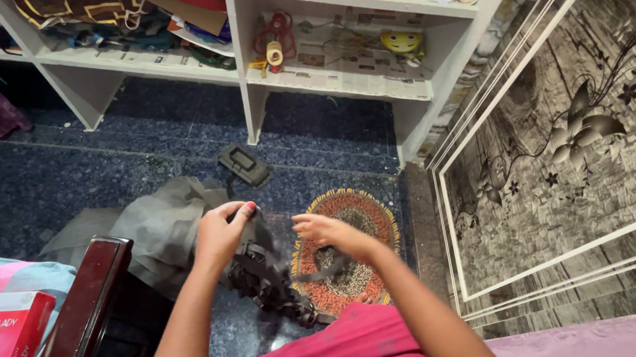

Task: The person straightens and untangles a collection of dark nylon straps, turning them over and pulling them through their hands.

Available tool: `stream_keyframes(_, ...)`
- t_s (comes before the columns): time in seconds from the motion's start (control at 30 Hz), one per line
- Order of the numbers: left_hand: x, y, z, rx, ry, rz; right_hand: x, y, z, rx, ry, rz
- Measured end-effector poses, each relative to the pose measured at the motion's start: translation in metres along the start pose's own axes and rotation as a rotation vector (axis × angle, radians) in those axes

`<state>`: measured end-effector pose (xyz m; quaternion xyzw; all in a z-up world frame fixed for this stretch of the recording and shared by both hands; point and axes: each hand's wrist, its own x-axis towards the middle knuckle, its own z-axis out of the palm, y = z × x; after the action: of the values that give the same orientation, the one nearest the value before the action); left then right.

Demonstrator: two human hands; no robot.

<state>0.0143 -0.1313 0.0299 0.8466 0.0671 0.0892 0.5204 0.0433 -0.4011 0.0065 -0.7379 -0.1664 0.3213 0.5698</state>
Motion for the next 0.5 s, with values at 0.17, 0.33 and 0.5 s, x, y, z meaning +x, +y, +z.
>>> stream_keyframes(0.17,-0.012,0.020,0.001,0.006,-0.024,-0.016,0.019,0.003,0.054,-0.053,-0.084,-0.340)
stream_keyframes(0.33,-0.015,0.036,-0.056,0.232,-0.043,0.080,0.022,0.010,0.032,-0.238,0.075,-0.097)
stream_keyframes(0.5,-0.011,0.004,-0.085,0.470,-0.197,0.044,0.004,-0.008,-0.010,-0.347,0.225,-0.165)
